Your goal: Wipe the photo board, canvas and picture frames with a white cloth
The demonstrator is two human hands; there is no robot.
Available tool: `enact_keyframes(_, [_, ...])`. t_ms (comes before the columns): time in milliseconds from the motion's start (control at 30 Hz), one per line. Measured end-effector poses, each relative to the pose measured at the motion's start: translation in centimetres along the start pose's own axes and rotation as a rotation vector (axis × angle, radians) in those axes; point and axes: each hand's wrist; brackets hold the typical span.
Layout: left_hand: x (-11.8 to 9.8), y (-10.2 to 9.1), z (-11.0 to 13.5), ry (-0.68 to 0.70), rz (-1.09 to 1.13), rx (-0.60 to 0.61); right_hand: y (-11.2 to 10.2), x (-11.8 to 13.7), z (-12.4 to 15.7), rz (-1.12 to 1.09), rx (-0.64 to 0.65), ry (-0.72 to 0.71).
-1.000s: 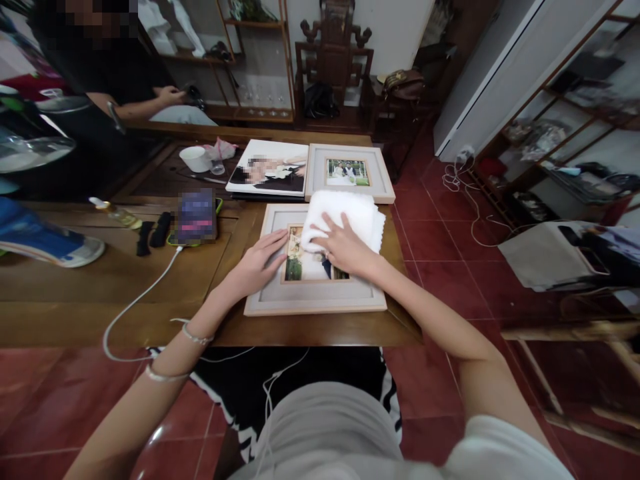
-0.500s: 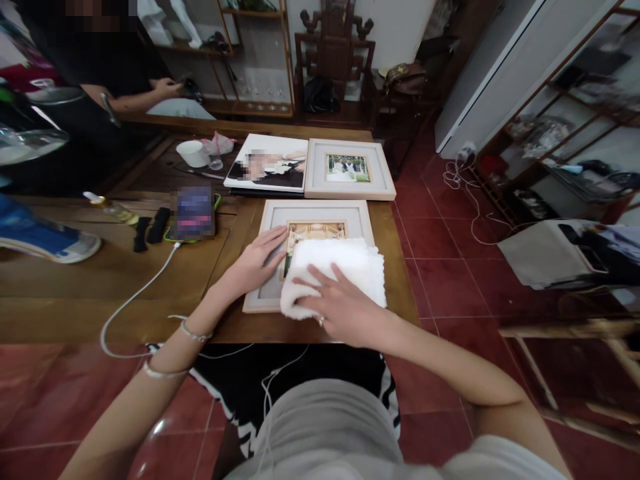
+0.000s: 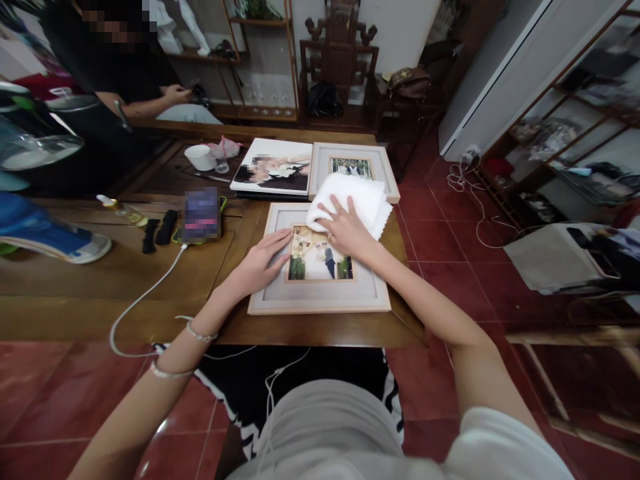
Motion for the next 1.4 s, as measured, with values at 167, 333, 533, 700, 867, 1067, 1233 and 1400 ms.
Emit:
enact_keyframes(167, [0.1,0.3,0.0,0.005,0.003,-0.035,-1.6,3.9,3.5,-0.114,0.18,-0.131])
enact_keyframes(333, [0.1,0.5,0.1,0.017,-0.017,-0.045,-5.1,8.4,8.0,-0.299,0.366,-0.265])
enact_keyframes(533, [-0.1,0.3,0.1,-0.007,-0.007,-0.017,-5.0,10.0,8.9,-0.358,0.365,-0.244])
enact_keyframes(700, [0.2,0.3,0.0,0.025,-0.013,-0.021,-1.4,7.3,6.5,-0.231,0.198,-0.169])
enact_keyframes(867, [0.3,0.3,0.0,0.027,-0.011,-0.016,0.1,2.3,2.8,-0.061,0.036,-0.044])
enact_keyframes(1067, [0.3,0.2,0.0,0.033,0.009,-0.031,0.2,0.1,-0.1,-0.015,-0.021,-0.013])
enact_keyframes(1233, [0.2,0.3,0.0,0.029,0.01,-0.033,-1.0,3.5,2.0,-0.125,0.156,-0.151])
enact_keyframes(1400, [0.2,0.4,0.1,0.014,0.006,-0.024,-4.2,8.0,6.3,-0.302,0.333,-0.292])
Point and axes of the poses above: each hand's wrist, its own z-axis away from the middle knuckle, its own y-axis out of the palm, x = y × z, and after that the axes turned 8 degrees about -z, right-handed
